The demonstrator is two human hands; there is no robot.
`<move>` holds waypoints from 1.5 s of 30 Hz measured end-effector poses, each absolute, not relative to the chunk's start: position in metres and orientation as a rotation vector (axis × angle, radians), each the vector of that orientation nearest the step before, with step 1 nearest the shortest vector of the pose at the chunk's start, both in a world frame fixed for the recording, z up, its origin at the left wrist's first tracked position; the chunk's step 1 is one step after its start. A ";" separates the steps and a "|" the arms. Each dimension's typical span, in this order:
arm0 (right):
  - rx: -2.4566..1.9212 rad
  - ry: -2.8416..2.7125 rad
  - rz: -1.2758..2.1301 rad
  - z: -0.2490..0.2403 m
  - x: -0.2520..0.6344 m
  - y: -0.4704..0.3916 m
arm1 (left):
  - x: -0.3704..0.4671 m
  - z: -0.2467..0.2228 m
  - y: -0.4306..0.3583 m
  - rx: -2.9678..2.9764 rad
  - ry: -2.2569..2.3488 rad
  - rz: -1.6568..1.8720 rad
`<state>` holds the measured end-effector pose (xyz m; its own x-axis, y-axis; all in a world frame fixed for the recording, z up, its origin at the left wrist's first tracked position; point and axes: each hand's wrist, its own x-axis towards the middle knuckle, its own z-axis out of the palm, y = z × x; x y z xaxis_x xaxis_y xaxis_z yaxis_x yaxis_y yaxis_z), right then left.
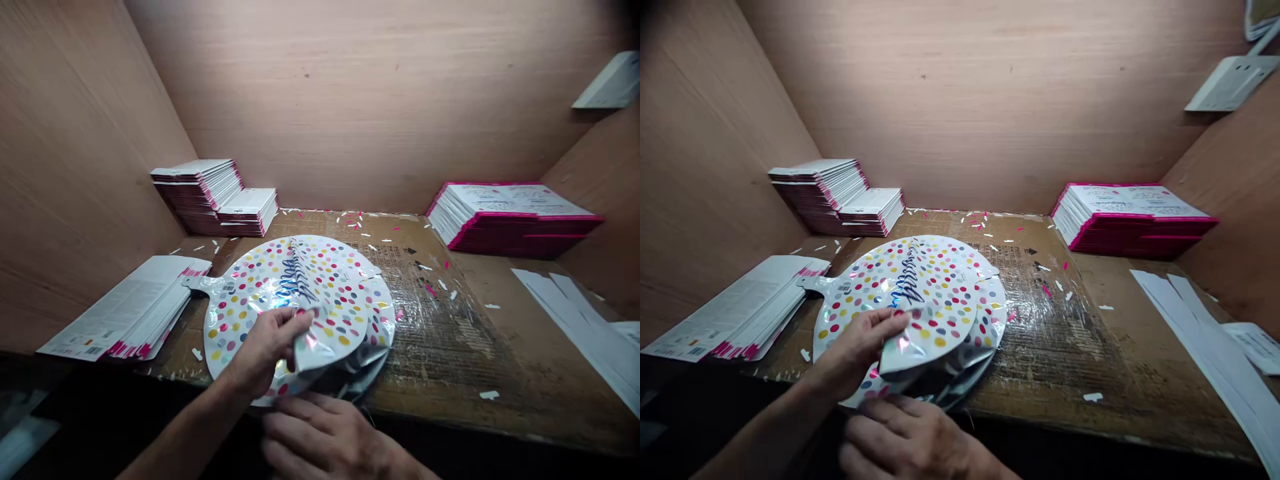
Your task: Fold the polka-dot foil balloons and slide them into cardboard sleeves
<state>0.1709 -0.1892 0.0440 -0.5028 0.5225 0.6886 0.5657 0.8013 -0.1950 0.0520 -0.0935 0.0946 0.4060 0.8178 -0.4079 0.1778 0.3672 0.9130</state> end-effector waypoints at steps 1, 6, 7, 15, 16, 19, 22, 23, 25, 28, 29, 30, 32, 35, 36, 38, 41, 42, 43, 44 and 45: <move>-0.864 -2.170 -0.164 0.044 0.158 -0.190 | 0.057 0.111 -0.088 1.079 1.032 0.561; -1.660 -1.789 0.006 0.022 0.165 -0.173 | 0.075 0.172 -0.072 0.994 0.862 0.680; -1.700 -1.762 0.126 0.017 0.178 -0.174 | 0.074 0.176 -0.072 0.994 0.850 0.701; -1.792 -1.606 -0.477 -0.009 0.285 -0.193 | 0.016 0.087 -0.100 1.218 1.181 0.199; -1.751 -1.664 -0.594 -0.010 0.291 -0.189 | 0.009 0.075 -0.100 1.387 1.278 0.083; -1.571 -1.916 -0.732 -0.007 0.306 -0.173 | 0.001 0.059 -0.088 2.012 1.564 0.017; -1.401 -2.106 -0.713 0.000 0.317 -0.156 | 0.025 0.058 -0.059 2.451 1.492 0.433; -1.355 -2.166 -0.693 0.002 0.320 -0.151 | 0.039 0.057 -0.049 2.529 1.378 0.548; -1.289 -2.277 -0.649 0.005 0.325 -0.144 | 0.070 0.047 -0.031 2.624 1.152 0.542; -1.244 -2.399 -0.594 0.002 0.330 -0.138 | 0.109 0.022 -0.023 2.681 0.931 0.318; -1.238 -2.426 -0.578 0.000 0.331 -0.138 | 0.116 0.015 -0.025 2.701 0.858 0.271; -1.233 -2.457 -0.556 -0.002 0.332 -0.137 | 0.120 0.009 -0.028 2.722 0.785 0.250; -1.233 -2.531 -0.476 -0.003 0.334 -0.136 | 0.118 0.005 -0.035 2.751 0.661 0.276; -1.242 -2.688 -0.151 0.010 0.337 -0.124 | 0.092 0.016 -0.035 2.717 0.652 0.424; -1.241 -2.730 0.029 0.018 0.339 -0.117 | 0.080 0.021 -0.032 2.679 0.689 0.463; -1.259 -2.717 0.467 0.034 0.343 -0.095 | 0.053 0.029 -0.022 2.536 0.782 0.478; -1.427 -2.402 1.069 0.051 0.350 -0.053 | 0.023 0.030 -0.006 2.133 0.882 0.448; -1.552 -2.253 1.163 0.053 0.351 -0.039 | 0.017 0.029 -0.002 1.989 0.896 0.456; -1.699 -2.110 1.179 0.052 0.351 -0.027 | 0.015 0.028 0.002 1.871 0.910 0.467; -1.852 -1.984 1.127 0.049 0.351 -0.016 | 0.015 0.026 0.006 1.789 0.944 0.478; -1.989 -1.882 1.028 0.045 0.350 -0.008 | 0.018 0.025 0.009 1.744 1.010 0.485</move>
<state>0.3502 -0.0081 0.0450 -0.0630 0.9404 -0.3341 0.7892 -0.1580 -0.5934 0.0175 0.0088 0.0248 0.5671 0.8125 -0.1353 0.4021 -0.1297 0.9063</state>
